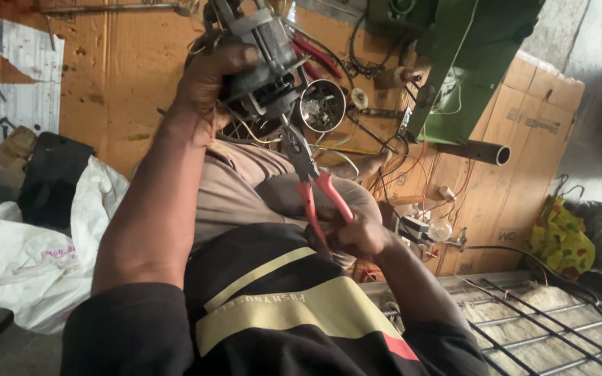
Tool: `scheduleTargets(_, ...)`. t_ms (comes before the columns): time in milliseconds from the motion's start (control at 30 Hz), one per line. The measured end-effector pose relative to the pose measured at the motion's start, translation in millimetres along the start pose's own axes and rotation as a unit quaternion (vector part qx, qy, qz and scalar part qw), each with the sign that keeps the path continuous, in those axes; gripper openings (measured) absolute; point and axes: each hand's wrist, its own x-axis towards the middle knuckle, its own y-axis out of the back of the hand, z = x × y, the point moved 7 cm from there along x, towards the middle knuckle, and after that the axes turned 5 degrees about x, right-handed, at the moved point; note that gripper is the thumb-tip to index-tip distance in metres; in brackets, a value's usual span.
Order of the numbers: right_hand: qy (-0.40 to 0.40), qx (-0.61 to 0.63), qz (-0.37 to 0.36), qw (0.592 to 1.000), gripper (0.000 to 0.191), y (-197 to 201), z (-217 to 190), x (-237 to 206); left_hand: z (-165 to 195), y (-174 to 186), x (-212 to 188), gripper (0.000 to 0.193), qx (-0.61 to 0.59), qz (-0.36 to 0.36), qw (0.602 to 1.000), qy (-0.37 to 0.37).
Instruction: The person sits on the floor holding an electric motor in their lap and uses pliers to pull old copper windings and wires out of the motor housing. They reposition the motor repeatedly, grip wire ends with pliers, and work the windings loose by hand.
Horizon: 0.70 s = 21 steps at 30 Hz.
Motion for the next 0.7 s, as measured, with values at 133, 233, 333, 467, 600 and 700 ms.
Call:
scheduleTargets(133,-0.065,-0.116,0.111,0.985,0.079,20,23,-9,-6,6,1,0.038,0.031,-0.043,0.998,0.023)
scheduleTargets(233,-0.080,-0.182,0.178,0.964,0.075,23,30,-15,-9,15,2,0.032,0.053,-0.034,0.998,0.014)
scheduleTargets(333,-0.083,-0.163,0.194,0.964,0.059,17,28,-15,-14,18,2,0.026,0.046,-0.037,0.996,0.061)
scheduleTargets(467,-0.057,-0.211,0.161,0.963,0.061,6,21,-10,-11,11,2,0.029,0.059,-0.042,0.996,0.057)
scheduleTargets(600,-0.075,-0.172,0.211,0.959,0.058,21,27,-10,-5,2,2,0.032,0.089,-0.036,0.995,0.030)
scheduleTargets(700,-0.024,-0.356,0.150,0.922,0.036,26,15,-2,-1,6,2,0.032,0.130,0.017,0.991,-0.012)
